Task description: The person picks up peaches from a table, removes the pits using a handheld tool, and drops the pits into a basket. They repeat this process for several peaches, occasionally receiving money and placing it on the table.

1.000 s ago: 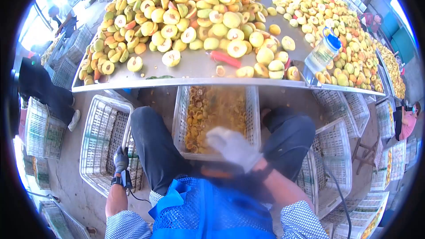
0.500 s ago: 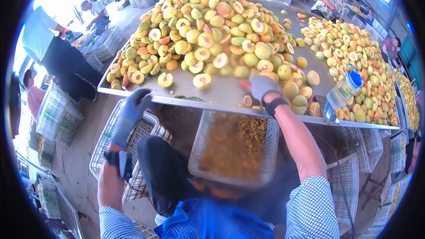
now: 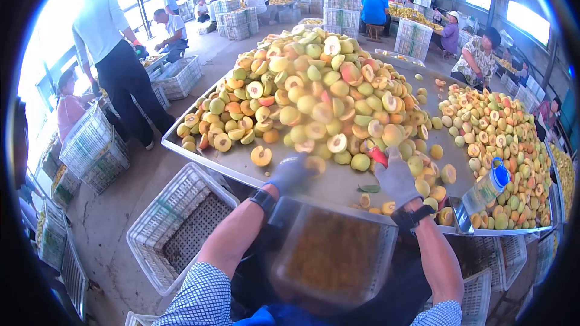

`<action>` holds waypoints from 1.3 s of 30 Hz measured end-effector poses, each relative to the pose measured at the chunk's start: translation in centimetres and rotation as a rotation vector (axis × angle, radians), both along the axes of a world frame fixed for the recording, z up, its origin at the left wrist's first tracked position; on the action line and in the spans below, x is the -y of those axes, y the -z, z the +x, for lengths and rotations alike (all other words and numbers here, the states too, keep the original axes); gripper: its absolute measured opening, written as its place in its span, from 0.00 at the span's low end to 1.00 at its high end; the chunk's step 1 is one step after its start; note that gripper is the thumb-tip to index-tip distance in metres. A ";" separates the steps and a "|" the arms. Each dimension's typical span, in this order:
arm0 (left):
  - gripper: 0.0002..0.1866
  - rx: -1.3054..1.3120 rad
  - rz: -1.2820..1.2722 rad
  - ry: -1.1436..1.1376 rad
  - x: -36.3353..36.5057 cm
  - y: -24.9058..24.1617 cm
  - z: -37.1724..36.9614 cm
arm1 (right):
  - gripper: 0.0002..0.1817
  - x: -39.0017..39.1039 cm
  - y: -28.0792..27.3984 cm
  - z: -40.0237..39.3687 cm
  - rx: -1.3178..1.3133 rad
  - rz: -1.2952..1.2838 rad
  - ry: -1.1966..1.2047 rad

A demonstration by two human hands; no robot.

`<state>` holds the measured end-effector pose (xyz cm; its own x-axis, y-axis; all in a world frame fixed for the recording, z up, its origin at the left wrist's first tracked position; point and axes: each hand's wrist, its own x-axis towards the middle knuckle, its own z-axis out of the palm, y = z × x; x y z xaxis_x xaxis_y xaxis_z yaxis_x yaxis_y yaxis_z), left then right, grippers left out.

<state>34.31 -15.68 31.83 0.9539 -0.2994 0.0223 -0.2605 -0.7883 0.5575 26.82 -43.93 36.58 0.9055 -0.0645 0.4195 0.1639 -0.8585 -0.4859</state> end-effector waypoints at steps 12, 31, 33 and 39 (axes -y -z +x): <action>0.25 -0.240 -1.106 0.042 0.3 -4.8 -8.8 | 0.16 -2.4 -4.4 -10.1 0.007 0.026 -0.152; 0.23 -0.415 -1.254 -0.102 3.6 2.1 -19.7 | 0.16 -12.4 4.7 -20.4 -0.352 0.290 0.022; 0.23 -0.354 -1.235 -0.096 3.5 2.9 -19.7 | 0.16 -12.5 5.5 -20.3 -0.383 0.256 0.036; 0.22 -0.393 -1.235 -0.136 3.4 3.5 -19.1 | 0.15 -12.0 4.8 -19.4 -0.382 0.243 -0.029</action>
